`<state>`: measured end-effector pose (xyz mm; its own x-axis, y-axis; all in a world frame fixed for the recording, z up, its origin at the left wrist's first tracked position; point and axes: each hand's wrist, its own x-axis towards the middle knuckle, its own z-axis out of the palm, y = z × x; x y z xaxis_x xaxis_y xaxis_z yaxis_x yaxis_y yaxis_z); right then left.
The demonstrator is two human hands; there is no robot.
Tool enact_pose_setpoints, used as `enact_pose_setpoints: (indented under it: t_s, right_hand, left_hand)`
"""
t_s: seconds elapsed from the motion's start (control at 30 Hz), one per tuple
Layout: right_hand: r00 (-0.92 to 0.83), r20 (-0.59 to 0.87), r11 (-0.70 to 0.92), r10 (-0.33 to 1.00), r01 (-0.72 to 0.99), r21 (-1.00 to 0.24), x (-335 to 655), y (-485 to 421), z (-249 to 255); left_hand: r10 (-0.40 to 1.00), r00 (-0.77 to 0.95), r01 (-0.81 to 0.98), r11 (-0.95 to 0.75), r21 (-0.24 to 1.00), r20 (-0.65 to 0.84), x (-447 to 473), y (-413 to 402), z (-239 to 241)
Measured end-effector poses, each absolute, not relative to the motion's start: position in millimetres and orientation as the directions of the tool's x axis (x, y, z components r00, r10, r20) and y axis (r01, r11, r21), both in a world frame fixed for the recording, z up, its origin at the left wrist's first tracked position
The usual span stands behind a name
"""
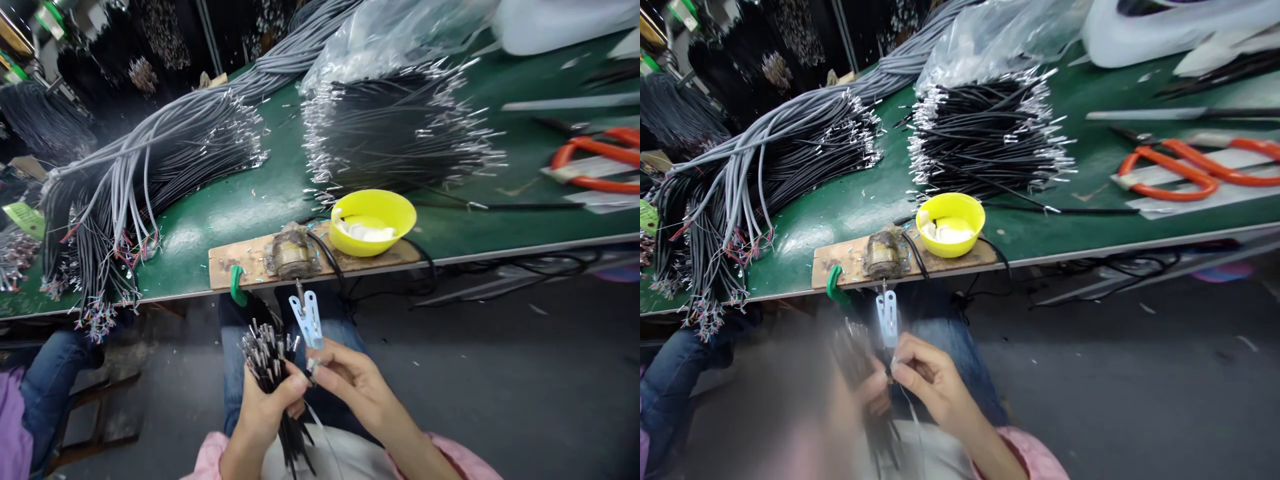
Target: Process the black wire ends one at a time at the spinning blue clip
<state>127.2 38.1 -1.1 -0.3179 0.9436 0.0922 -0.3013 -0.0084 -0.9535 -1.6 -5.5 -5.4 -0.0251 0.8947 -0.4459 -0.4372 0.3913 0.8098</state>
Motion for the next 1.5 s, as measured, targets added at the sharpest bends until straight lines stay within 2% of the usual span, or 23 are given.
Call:
enact_pose_setpoints:
  t_s: [0.07,0.2,0.5,0.7,0.87,0.93,1.03,1.17,1.3,1.37,1.43,1.5]
  right_hand:
    - [-0.358,0.025,-0.126,0.934,-0.392,-0.911,126,37,-3]
    - [-0.415,-0.044,-0.259,0.909,-0.479,-0.838,124,35,-8]
    - [-0.420,-0.166,-0.365,0.892,-0.453,-0.814,122,35,-17]
    - [-0.347,-0.166,-0.318,0.923,-0.446,-0.837,120,37,-17]
    - [-0.235,-0.212,-0.295,0.948,-0.412,-0.862,123,40,-16]
    - [-0.248,-0.170,-0.259,0.954,-0.386,-0.886,124,41,-13]
    - [-0.292,-0.027,-0.117,0.956,-0.294,-0.949,124,40,-8]
    - [-0.205,0.071,0.042,0.976,-0.144,-0.989,122,37,-4]
    - [-0.272,-0.018,-0.079,0.962,-0.213,-0.974,124,38,-7]
    - [-0.242,-0.075,-0.133,0.967,-0.232,-0.964,126,39,-9]
    - [-0.156,-0.085,-0.119,0.984,-0.220,-0.968,128,40,-8]
    - [-0.116,-0.025,-0.048,0.993,-0.197,-0.979,129,40,-4]
  left_hand:
    - [0.899,-0.012,-0.441,0.389,0.809,-0.438,-2,-6,-7]
    - [0.899,-0.005,-0.454,0.388,0.802,-0.438,-1,-6,-8]
    - [0.900,-0.016,-0.430,0.388,0.815,-0.436,-1,-2,6]
    - [0.918,-0.080,-0.270,0.355,0.895,-0.389,2,2,34]
    - [0.899,-0.083,-0.260,0.396,0.881,-0.429,1,3,38]
    - [0.897,-0.087,-0.274,0.397,0.876,-0.434,1,3,35]
    - [0.888,-0.081,-0.334,0.403,0.852,-0.452,1,3,27]
    - [0.881,-0.062,-0.449,0.396,0.801,-0.470,1,0,10]
    - [0.887,-0.047,-0.488,0.380,0.786,-0.459,1,-3,-2]
    - [0.888,-0.049,-0.494,0.376,0.784,-0.457,1,-3,0]
    - [0.887,-0.067,-0.501,0.366,0.784,-0.457,0,-1,6]
    - [0.884,-0.097,-0.497,0.355,0.791,-0.458,1,2,15]
